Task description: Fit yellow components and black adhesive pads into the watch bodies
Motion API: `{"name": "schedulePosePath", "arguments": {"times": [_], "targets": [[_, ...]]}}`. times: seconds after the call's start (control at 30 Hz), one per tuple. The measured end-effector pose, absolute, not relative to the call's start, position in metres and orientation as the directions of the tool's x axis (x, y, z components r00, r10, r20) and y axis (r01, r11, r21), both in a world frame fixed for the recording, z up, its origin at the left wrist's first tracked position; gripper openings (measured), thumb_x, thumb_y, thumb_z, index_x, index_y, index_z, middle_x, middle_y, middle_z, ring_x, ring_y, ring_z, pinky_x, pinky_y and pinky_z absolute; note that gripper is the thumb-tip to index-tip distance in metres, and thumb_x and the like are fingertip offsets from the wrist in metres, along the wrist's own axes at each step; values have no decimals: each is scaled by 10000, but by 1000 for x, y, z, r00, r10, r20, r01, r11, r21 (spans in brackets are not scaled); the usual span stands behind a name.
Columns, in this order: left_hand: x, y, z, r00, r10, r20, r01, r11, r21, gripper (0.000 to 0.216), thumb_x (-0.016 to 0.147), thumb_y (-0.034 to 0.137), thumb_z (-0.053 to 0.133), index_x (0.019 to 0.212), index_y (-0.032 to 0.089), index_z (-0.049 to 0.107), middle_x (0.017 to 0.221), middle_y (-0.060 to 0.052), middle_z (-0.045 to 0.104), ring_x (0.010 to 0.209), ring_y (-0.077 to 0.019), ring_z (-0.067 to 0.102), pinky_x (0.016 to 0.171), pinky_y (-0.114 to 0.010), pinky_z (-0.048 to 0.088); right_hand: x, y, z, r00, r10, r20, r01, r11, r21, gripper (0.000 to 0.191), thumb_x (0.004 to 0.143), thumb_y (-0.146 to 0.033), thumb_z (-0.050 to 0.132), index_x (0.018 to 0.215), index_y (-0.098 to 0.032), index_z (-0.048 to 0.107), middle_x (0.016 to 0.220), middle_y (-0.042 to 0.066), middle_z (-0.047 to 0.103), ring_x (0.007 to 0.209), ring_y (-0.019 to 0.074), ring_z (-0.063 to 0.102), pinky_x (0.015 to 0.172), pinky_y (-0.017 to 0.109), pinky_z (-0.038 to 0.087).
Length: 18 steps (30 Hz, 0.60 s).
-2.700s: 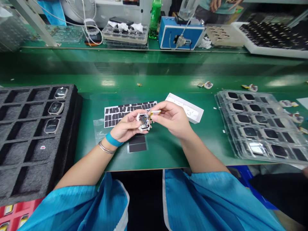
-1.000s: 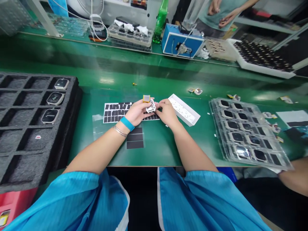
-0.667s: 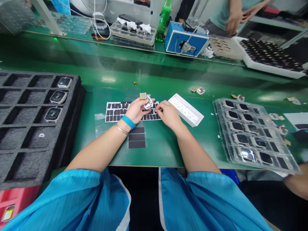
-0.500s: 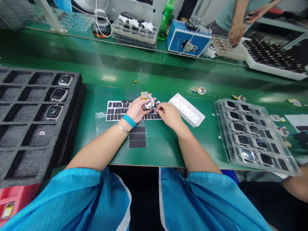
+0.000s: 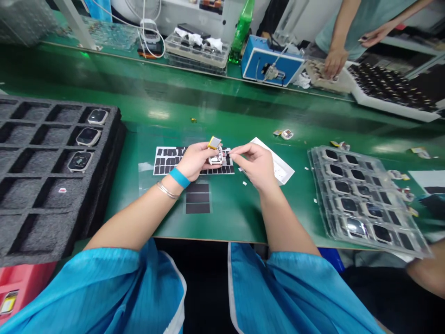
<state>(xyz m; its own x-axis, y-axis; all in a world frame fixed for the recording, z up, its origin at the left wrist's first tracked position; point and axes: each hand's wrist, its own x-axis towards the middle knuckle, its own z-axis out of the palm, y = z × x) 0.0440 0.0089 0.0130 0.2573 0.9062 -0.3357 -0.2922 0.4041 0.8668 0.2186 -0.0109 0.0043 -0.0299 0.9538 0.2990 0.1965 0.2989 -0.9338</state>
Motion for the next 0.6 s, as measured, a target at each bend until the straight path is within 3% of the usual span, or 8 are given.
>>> {"name": "schedulePosePath", "arguments": {"times": [0.1, 0.3, 0.5, 0.6], "targets": [[35, -4, 16, 283, 893, -350, -221, 416, 882, 195, 708, 139, 691, 903, 137, 701, 771, -12, 681, 673, -111, 631, 660, -274, 581, 203, -20, 3, -95, 956, 276, 158, 288, -944, 183, 723, -298, 783, 750, -206, 627, 794, 6, 708, 781, 176, 665, 797, 346, 529], [29, -11, 12, 325, 882, -340, -201, 416, 887, 195, 667, 191, 728, 855, 143, 714, 804, -7, 689, 694, -107, 630, 644, -255, 583, 191, -24, -3, -124, 961, 246, 88, 258, -962, 278, 691, -288, 791, 816, -213, 554, 774, -25, 686, 732, 147, 648, 748, 313, 518], [31, -9, 10, 331, 870, -365, -215, 446, 869, 184, 687, 167, 709, 869, 144, 721, 820, -20, 699, 719, -115, 643, 672, -269, 597, 192, -24, -3, -124, 949, 290, 143, 306, -941, 213, 723, -248, 759, 790, -210, 560, 792, -17, 689, 708, 143, 639, 728, 310, 520], [31, -10, 11, 324, 866, -380, -249, 466, 849, 162, 712, 124, 663, 864, 138, 717, 818, -32, 703, 743, -122, 658, 648, -247, 595, 189, -29, -1, -106, 939, 327, 265, 344, -901, 165, 752, -220, 730, 785, -215, 569, 821, -9, 695, 740, 159, 650, 749, 325, 527]]}}
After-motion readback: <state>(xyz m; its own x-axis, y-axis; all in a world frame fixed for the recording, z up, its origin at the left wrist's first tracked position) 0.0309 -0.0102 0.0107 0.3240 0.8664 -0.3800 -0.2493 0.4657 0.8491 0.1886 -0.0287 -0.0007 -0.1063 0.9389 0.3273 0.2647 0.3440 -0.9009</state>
